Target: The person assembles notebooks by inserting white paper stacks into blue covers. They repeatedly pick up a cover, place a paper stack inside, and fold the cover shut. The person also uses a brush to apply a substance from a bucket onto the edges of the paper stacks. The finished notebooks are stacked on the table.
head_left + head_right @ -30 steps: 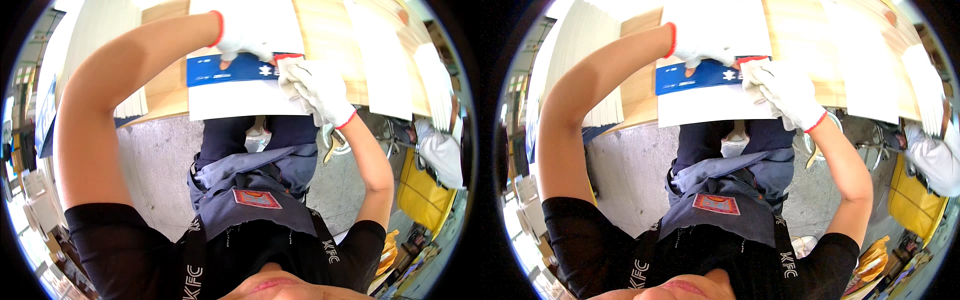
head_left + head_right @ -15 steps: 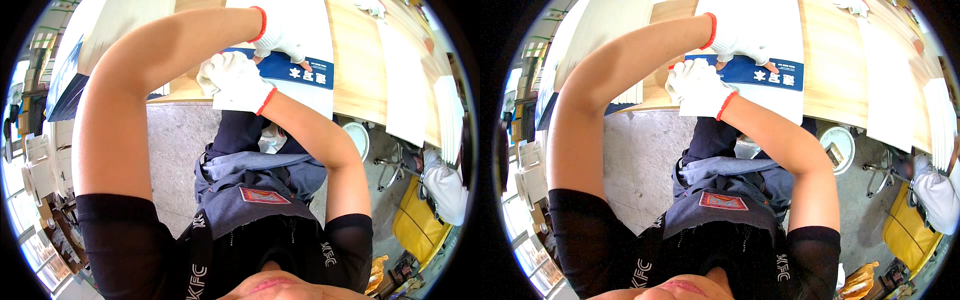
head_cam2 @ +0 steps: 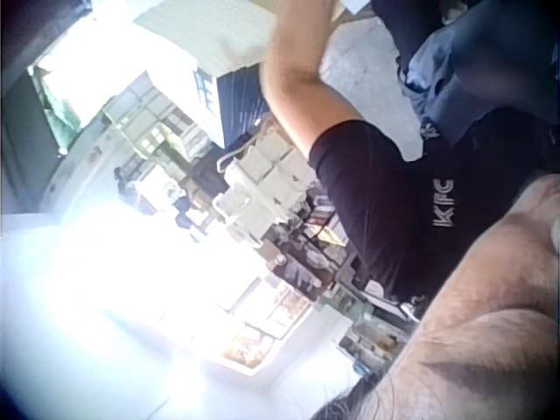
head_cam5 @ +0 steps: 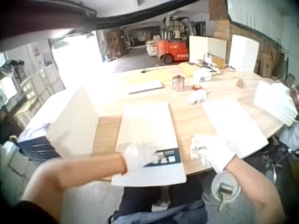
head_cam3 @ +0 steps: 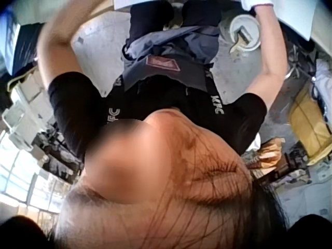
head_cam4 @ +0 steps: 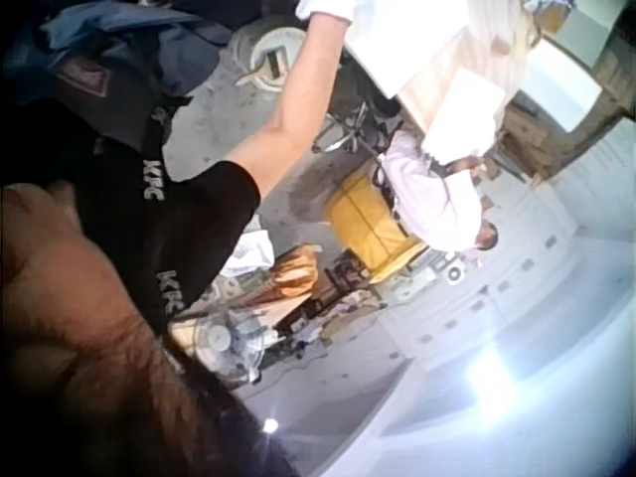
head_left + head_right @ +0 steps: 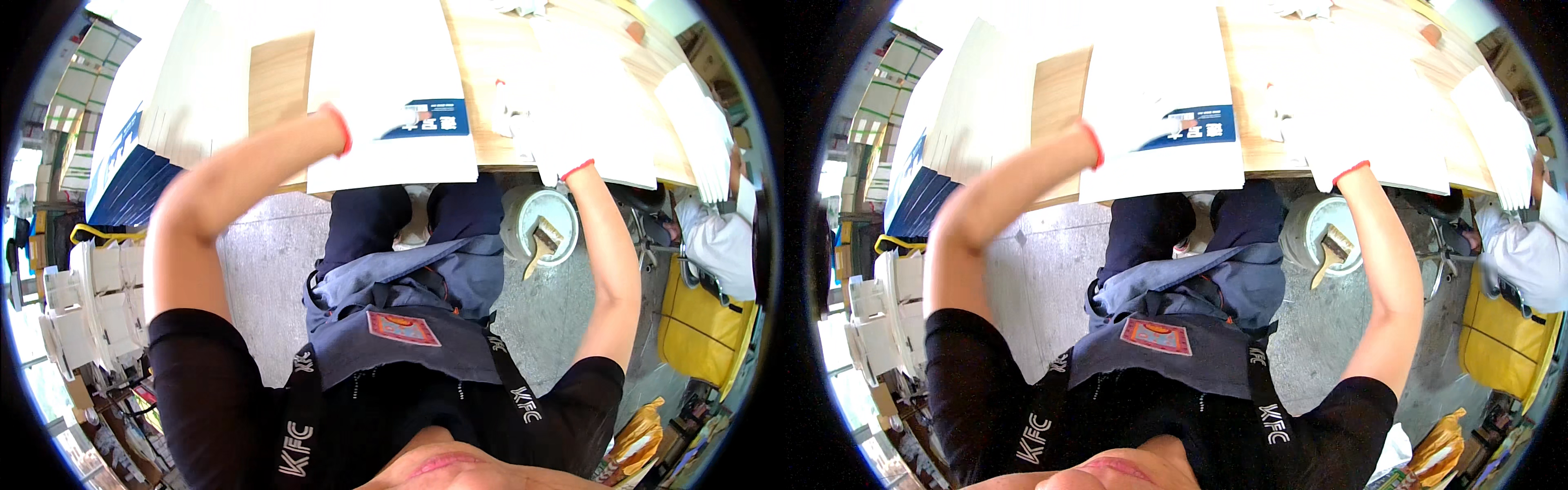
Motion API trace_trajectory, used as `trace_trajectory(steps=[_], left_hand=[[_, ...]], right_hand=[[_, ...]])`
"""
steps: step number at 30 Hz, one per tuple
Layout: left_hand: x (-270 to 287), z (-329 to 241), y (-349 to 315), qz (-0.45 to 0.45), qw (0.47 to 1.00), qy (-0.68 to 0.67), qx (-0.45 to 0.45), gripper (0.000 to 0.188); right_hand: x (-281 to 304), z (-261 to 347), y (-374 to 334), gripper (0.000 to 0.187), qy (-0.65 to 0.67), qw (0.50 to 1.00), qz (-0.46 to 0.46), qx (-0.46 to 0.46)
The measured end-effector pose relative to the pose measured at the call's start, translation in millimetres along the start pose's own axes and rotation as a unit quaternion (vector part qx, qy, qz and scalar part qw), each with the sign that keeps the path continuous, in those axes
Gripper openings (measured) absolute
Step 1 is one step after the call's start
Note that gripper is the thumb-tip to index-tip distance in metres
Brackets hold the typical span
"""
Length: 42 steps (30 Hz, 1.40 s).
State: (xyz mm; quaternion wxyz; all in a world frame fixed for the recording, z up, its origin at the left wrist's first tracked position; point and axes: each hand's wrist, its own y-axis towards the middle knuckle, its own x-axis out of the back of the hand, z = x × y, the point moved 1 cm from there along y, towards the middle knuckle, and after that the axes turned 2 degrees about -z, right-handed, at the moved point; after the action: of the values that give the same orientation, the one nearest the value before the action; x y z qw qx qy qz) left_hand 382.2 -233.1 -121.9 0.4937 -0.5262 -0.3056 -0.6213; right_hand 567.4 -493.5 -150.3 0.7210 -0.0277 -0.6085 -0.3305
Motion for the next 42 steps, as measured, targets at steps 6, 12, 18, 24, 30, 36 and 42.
trace_trajectory(steps=[6,12,18,24,30,36,42], left_hand=[[-26,-80,-82,-0.274,0.415,-0.791,0.356,0.042],[-14,-75,-83,-0.354,-0.061,-0.840,0.407,0.021],[-35,-61,-76,-0.366,-0.086,-0.828,0.415,0.020],[-60,-25,-52,-0.309,0.013,-0.843,0.440,0.018],[-22,-10,-60,-0.324,0.032,-0.835,0.444,0.018],[-11,-17,-87,-0.323,0.062,-0.826,0.458,0.030],[74,-42,-142,-0.431,0.344,-0.760,0.343,0.052]], right_hand=[[13,63,11,0.031,0.105,0.993,-0.029,0.056],[-36,61,-1,0.035,-0.006,0.977,0.055,0.207],[-45,44,0,0.031,0.166,0.968,0.077,0.174],[-25,39,31,0.035,0.176,0.973,0.138,0.062],[-42,42,110,0.058,0.533,0.686,0.130,-0.478],[-114,28,114,0.038,0.779,0.554,0.153,-0.250],[0,93,79,0.035,0.718,0.678,-0.013,-0.157]])
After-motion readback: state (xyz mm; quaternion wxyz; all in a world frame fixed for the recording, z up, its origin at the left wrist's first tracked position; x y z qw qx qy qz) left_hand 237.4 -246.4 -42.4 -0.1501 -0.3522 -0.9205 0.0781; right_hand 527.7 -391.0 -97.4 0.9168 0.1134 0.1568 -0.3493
